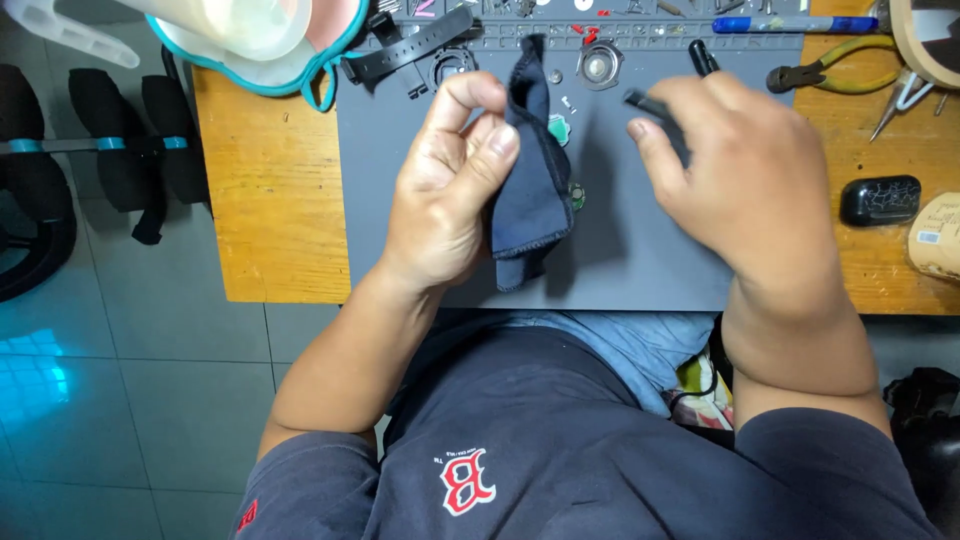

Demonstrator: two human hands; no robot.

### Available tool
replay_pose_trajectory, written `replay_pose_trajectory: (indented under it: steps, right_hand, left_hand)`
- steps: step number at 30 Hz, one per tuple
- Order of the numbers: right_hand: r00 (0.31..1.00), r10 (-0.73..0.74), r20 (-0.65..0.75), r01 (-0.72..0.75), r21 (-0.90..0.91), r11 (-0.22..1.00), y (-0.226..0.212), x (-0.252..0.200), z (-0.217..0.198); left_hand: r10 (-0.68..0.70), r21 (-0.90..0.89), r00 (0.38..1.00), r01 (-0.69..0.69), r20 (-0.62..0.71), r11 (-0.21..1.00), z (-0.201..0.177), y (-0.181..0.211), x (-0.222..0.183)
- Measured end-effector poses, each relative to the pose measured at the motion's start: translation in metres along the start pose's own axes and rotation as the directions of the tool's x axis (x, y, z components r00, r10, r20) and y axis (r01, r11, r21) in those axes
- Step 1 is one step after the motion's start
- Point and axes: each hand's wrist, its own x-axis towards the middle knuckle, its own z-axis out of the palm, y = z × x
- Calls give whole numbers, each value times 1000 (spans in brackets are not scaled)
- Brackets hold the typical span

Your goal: The person is adjusting and cleaning the internal movement of a digital watch using a small tool and a cleaning cloth.

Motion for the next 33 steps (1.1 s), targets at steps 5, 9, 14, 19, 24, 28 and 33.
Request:
replay_pose_trajectory:
  steps: [5, 9, 14, 19, 24, 28, 33]
  right_hand:
    - [914, 145, 380, -89, -161, 983, 10, 1, 23]
    - [867, 101, 488, -99, -29, 995, 15, 8, 26]
    - [914, 122, 387, -86, -109, 990, 10, 7, 21]
    - [985, -107, -134, 111, 27, 993, 3, 9, 1]
    - [787, -225, -574, 480, 340, 808, -5, 1, 2]
    - [830, -313, -462, 517, 425, 744, -20, 4, 2]
    - [865, -292, -407, 462, 423, 779, -20, 3, 5]
  left_hand:
    - [-32, -191, 999, 24, -37, 981, -5, -3, -3]
    - [-35, -262, 999, 39, 17, 964, -8, -5, -7]
    - [-88, -155, 992, 102, 96, 983, -9, -1, -10]
    - [-120, -73, 992, 121, 25, 990, -2, 3, -8]
    - [-105, -170, 994, 103, -2, 980, 1, -10, -5]
    - [-61, -243, 996, 75, 63, 967, 3, -17, -5]
    - [-70, -175, 996, 77, 47, 982, 10, -21, -1]
